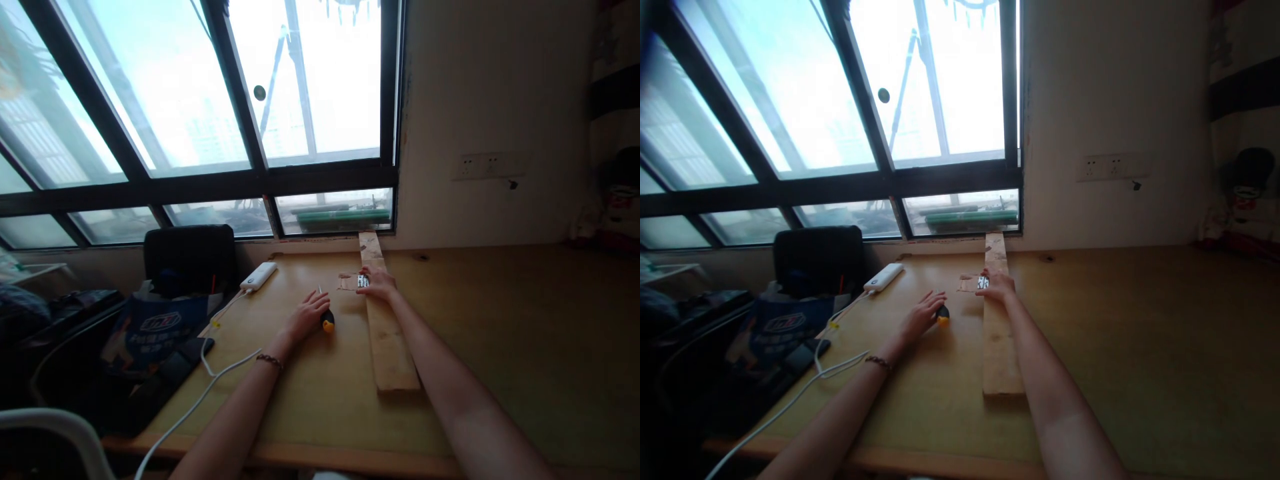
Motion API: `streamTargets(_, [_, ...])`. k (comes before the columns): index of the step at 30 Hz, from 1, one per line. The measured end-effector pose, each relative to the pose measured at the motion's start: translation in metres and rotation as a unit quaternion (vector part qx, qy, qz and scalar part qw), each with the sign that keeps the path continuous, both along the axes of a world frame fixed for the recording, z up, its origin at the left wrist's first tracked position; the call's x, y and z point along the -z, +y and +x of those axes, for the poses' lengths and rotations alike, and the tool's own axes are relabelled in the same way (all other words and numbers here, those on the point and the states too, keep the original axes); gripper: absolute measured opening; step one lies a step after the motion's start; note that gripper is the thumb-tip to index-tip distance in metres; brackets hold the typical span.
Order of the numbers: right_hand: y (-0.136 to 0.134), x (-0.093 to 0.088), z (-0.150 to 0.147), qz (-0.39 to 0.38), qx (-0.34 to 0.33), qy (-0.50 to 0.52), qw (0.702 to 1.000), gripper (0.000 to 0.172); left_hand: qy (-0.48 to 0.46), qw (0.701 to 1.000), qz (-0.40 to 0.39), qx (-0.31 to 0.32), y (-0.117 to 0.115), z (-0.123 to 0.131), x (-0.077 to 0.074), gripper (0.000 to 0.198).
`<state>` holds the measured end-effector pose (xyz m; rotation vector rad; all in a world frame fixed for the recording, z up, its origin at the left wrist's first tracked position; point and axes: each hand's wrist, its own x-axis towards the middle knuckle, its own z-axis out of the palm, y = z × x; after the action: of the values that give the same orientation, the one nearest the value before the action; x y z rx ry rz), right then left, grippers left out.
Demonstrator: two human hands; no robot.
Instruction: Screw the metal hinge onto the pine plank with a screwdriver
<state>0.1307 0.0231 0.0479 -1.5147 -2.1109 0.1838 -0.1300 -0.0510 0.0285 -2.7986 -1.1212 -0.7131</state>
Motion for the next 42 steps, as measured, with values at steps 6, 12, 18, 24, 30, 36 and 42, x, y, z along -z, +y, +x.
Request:
streamTargets(6, [0.001,0.000,-0.002,-0.003,0.009,-0.001,1.000,0.071,-0.640,0.758,0.037,-0.124,0.038,0.015,-0.053,0.017])
streamTargets(12, [0.003,0.001,-0.001,-0.003,0.008,0.006,1.000,0.071,-0.831,0.526,-0.165,0.075,0.049,0.051,-0.131,0.024])
streamTargets(18, [0.002,0.000,-0.001,-0.007,0.015,0.004,1.000,0.074,-0.808,0.519,-0.268,0.071,0.050,0.083,-0.121,0.033])
streamTargets(24, [0.002,0.000,-0.001,-0.004,0.013,0.005,1.000,0.072,-0.799,0.536,-0.265,0.064,0.058,0.091,-0.109,0.034])
streamTargets(30, [0.002,-0.001,-0.001,-0.003,0.010,0.007,1.000,0.071,-0.789,0.548,-0.275,0.050,0.059,0.095,-0.104,0.033])
streamTargets(36, [0.003,0.001,0.000,0.002,0.012,0.007,1.000,0.074,-0.786,0.558,-0.264,0.033,0.061,0.100,-0.099,0.030])
streamTargets(42, [0.004,0.002,0.000,0.002,0.005,0.011,1.000,0.071,-0.799,0.545,-0.253,0.016,0.064,0.102,-0.095,0.031])
